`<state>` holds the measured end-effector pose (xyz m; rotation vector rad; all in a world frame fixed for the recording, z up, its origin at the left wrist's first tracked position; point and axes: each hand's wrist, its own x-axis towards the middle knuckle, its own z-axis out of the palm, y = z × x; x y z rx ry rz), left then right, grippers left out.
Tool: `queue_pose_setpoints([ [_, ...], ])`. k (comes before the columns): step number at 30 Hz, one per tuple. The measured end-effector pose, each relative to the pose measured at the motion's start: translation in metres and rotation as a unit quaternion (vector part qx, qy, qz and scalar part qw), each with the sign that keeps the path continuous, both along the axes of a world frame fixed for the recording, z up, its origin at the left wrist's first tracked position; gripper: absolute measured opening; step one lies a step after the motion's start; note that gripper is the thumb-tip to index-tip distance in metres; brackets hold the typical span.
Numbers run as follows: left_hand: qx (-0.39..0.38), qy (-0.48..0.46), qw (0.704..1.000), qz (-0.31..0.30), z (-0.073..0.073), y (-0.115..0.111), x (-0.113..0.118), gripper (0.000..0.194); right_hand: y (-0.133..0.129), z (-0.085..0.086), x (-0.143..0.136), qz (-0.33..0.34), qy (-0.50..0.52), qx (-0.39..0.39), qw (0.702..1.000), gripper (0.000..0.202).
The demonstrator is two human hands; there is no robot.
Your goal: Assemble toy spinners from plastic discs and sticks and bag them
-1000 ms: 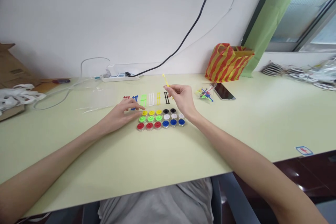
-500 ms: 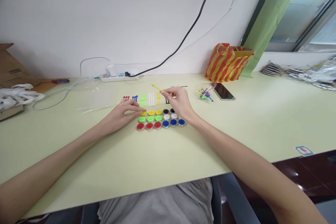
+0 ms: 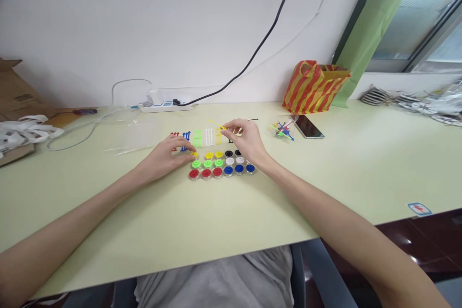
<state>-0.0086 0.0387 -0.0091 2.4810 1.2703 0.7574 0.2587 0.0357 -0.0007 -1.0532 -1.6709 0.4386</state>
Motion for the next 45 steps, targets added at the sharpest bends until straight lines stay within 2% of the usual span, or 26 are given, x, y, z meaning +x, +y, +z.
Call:
queue_pose_setpoints([
  [7, 0.018, 0.002, 1.0, -0.023, -0.004, 0.003, -0.002, 0.026, -0.001, 0.001, 0.0, -0.005, -0.007, -0.008, 1.0, 0.009],
  [11, 0.002, -0.019, 1.0, 0.005, -0.001, 0.0, -0.001, 0.026, -0.003, 0.002, 0.0, 0.001, 0.001, -0.012, 1.0, 0.014],
  [16, -0.027, -0.14, 0.988, 0.06, 0.008, -0.007, 0.001, 0.03, -0.01, 0.007, -0.003, 0.03, 0.029, -0.039, 0.998, 0.025],
  [22, -0.14, -0.31, 0.94, 0.04, 0.013, -0.023, 0.015, 0.045, -0.027, 0.01, -0.021, 0.12, 0.08, -0.055, 0.988, 0.029],
  [26, -0.148, -0.346, 0.926, 0.016, 0.016, -0.039, 0.03, 0.048, -0.044, 0.011, -0.035, 0.168, 0.061, -0.064, 0.982, 0.032],
  [29, -0.115, -0.341, 0.933, 0.001, 0.017, -0.048, 0.035, 0.04, -0.05, 0.011, -0.039, 0.189, 0.041, -0.072, 0.978, 0.032],
  [33, -0.012, -0.307, 0.952, -0.005, 0.016, -0.051, 0.032, 0.027, -0.051, 0.012, -0.038, 0.208, -0.001, -0.065, 0.976, 0.031],
  [36, 0.055, -0.282, 0.958, -0.019, 0.015, -0.05, 0.029, 0.021, -0.05, 0.012, -0.037, 0.202, -0.027, -0.065, 0.977, 0.027],
  [39, 0.106, -0.247, 0.963, -0.033, 0.014, -0.049, 0.029, 0.014, -0.05, 0.011, -0.036, 0.189, -0.012, -0.058, 0.98, 0.026],
  [42, 0.121, -0.233, 0.964, -0.028, 0.011, -0.049, 0.03, 0.015, -0.048, 0.011, -0.035, 0.176, -0.009, -0.035, 0.984, 0.029],
  [45, 0.116, -0.232, 0.965, -0.032, 0.008, -0.049, 0.029, 0.019, -0.046, 0.011, -0.032, 0.168, -0.052, 0.009, 0.984, 0.029],
])
